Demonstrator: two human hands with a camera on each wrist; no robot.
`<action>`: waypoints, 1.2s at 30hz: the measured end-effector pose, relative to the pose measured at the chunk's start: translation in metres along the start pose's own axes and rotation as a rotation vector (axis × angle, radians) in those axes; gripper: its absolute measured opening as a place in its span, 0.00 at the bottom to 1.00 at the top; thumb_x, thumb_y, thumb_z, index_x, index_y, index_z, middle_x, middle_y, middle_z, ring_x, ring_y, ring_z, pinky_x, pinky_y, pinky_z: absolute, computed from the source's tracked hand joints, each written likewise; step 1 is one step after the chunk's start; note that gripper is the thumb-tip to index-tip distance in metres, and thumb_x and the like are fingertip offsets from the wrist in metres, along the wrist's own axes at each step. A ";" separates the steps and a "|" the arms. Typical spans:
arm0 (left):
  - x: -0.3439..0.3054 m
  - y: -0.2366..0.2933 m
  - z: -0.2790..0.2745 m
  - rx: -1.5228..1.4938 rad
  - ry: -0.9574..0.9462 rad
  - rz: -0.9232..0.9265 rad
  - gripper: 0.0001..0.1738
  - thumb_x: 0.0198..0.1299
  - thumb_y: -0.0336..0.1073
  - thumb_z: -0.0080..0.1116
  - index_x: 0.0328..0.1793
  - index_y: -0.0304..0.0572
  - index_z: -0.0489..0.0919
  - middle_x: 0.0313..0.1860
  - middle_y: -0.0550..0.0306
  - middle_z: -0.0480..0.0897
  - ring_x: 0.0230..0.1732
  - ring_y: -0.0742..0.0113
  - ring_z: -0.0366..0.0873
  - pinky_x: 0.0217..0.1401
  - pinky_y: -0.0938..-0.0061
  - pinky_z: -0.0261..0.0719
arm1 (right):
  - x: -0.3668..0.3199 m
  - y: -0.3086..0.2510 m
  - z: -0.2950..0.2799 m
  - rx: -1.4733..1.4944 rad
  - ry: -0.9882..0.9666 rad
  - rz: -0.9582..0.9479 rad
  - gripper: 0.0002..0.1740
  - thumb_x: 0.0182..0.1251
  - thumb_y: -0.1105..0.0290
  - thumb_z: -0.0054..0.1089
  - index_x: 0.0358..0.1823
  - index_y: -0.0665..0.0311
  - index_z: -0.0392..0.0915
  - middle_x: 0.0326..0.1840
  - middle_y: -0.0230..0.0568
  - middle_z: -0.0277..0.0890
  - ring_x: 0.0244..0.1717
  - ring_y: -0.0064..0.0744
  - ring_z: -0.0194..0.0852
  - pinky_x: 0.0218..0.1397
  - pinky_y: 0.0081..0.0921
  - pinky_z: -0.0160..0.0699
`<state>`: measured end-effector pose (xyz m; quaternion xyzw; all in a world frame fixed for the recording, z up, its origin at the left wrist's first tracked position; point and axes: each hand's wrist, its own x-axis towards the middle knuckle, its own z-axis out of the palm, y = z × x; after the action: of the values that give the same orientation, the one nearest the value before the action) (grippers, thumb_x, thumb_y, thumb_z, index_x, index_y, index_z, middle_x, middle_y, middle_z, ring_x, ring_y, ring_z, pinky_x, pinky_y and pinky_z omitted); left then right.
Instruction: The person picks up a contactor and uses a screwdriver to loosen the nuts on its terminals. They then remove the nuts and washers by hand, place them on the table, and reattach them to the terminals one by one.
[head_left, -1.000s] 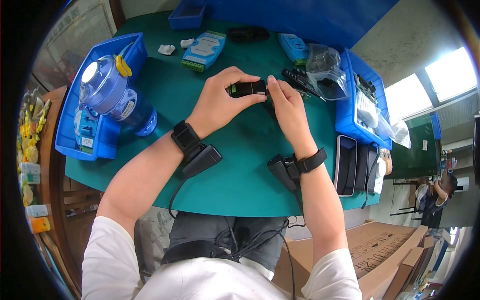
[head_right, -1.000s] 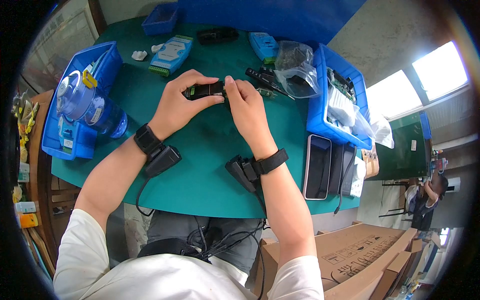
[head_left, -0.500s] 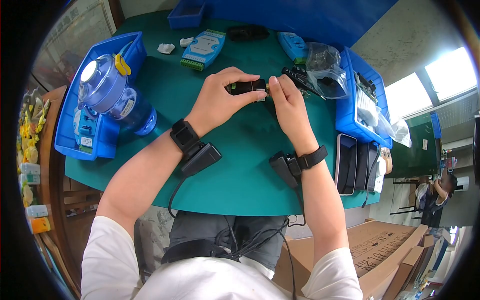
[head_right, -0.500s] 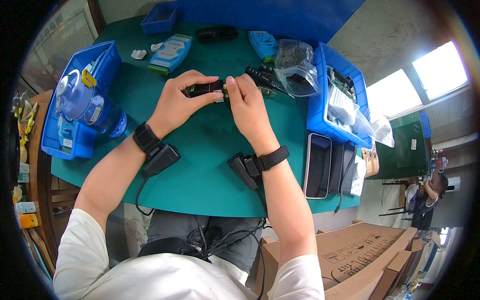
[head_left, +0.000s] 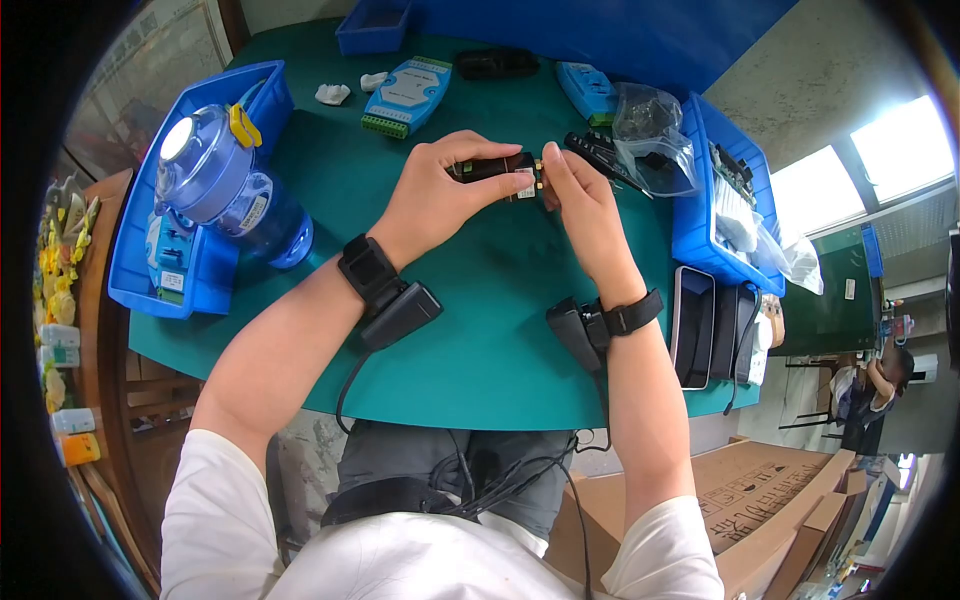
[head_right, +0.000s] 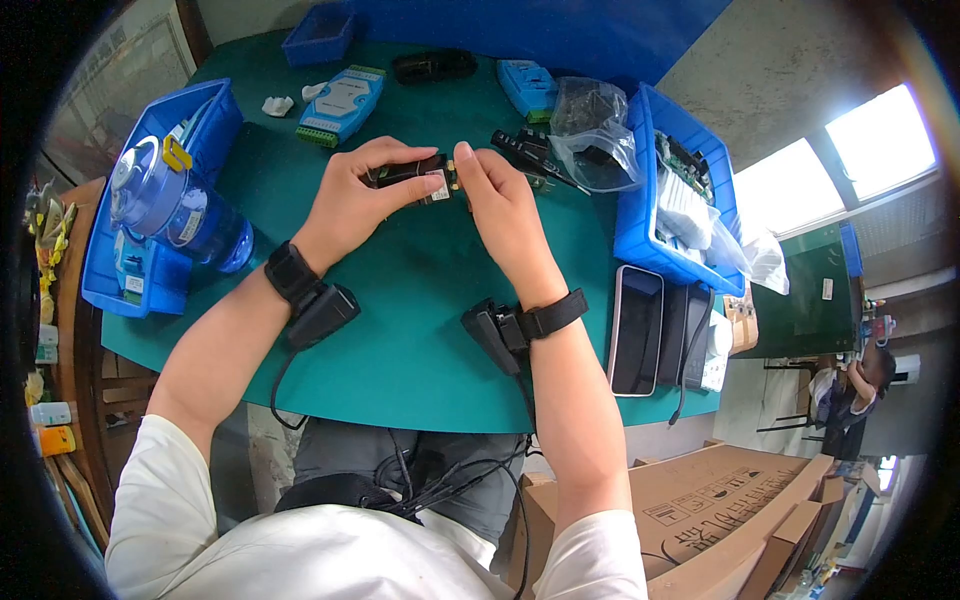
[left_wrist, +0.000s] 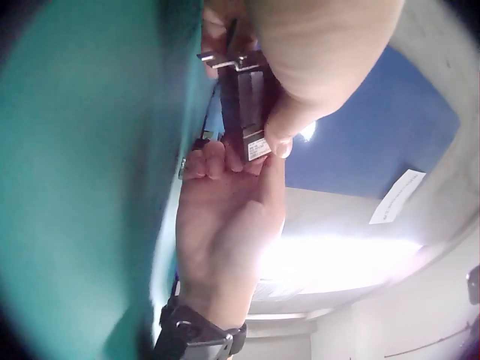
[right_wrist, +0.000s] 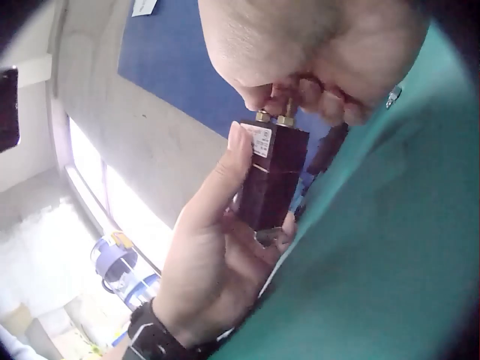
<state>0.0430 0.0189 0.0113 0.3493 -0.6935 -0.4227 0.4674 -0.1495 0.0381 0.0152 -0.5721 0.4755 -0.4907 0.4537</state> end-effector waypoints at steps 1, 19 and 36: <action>0.000 -0.002 0.000 0.022 0.006 0.012 0.18 0.59 0.35 0.73 0.55 0.37 0.87 0.41 0.60 0.83 0.42 0.75 0.79 0.45 0.80 0.77 | 0.002 0.004 0.000 0.082 0.001 0.027 0.21 0.81 0.57 0.51 0.33 0.66 0.74 0.29 0.26 0.66 0.31 0.18 0.61 0.36 0.22 0.63; 0.000 -0.008 0.000 -0.034 -0.059 -0.046 0.19 0.60 0.37 0.73 0.55 0.36 0.85 0.52 0.58 0.80 0.47 0.71 0.81 0.52 0.76 0.81 | -0.001 -0.005 -0.015 -0.065 -0.051 -0.038 0.10 0.74 0.66 0.64 0.42 0.67 0.80 0.32 0.26 0.77 0.33 0.11 0.66 0.35 0.14 0.64; -0.002 -0.001 0.002 0.311 -0.124 0.141 0.28 0.48 0.38 0.78 0.59 0.49 0.85 0.53 0.57 0.79 0.58 0.58 0.74 0.64 0.66 0.73 | -0.009 -0.020 -0.016 -0.136 -0.091 -0.023 0.08 0.73 0.70 0.63 0.38 0.68 0.79 0.29 0.24 0.73 0.30 0.11 0.60 0.31 0.15 0.59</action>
<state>0.0419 0.0205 0.0096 0.3412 -0.8007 -0.2973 0.3925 -0.1638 0.0486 0.0353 -0.6287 0.4800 -0.4358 0.4295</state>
